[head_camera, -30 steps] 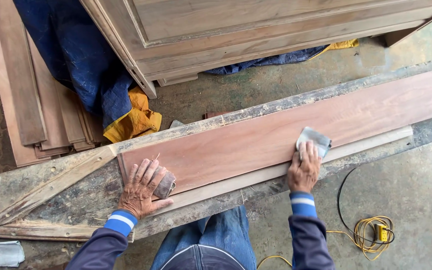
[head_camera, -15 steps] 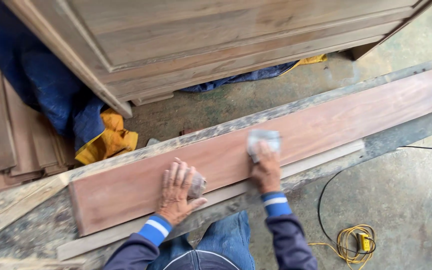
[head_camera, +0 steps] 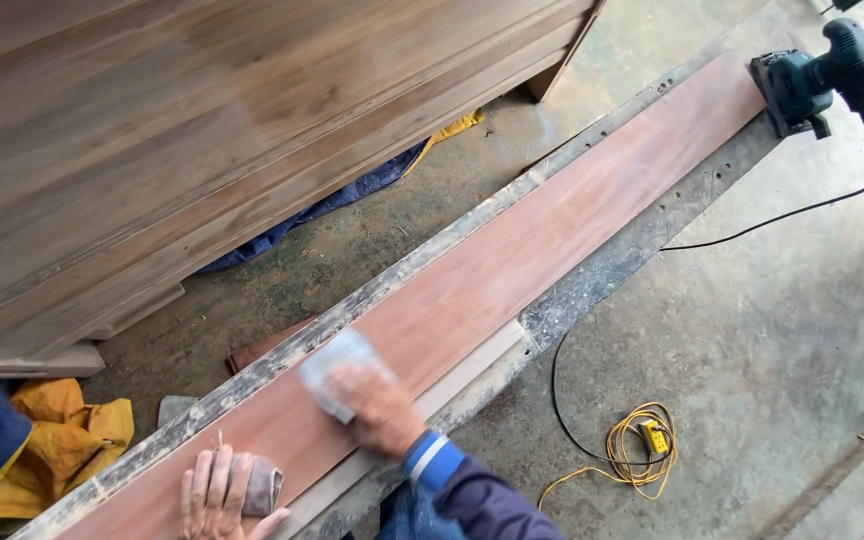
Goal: The recorder is sanding a wooden board using both an electric power sander and manual sandpaper.
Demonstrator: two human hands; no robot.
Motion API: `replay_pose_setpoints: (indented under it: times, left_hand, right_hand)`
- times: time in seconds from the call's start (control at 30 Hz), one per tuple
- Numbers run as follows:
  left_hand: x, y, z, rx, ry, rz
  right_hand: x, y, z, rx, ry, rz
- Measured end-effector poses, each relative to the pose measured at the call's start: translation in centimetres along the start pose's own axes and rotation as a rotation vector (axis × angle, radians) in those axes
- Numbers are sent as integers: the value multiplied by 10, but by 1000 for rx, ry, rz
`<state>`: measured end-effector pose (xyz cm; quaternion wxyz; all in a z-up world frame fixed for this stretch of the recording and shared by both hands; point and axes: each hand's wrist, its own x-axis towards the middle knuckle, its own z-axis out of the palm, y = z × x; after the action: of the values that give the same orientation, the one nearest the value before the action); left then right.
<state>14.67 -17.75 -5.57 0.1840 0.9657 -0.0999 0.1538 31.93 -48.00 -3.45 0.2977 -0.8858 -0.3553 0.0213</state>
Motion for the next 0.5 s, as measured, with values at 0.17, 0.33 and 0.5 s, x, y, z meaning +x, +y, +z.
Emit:
replay_pose_setpoints:
  times: [0.17, 0.33, 0.5]
  left_hand:
    - [-13, -26, 25, 114, 56, 61]
    - [-57, -115, 108, 293, 423, 278]
    - [-50, -117, 126, 335, 406, 279]
  right_hand:
    - [4, 176, -47, -254, 329, 380]
    - [11, 161, -39, -324, 192, 617]
    - [10, 16, -26, -270, 223, 690]
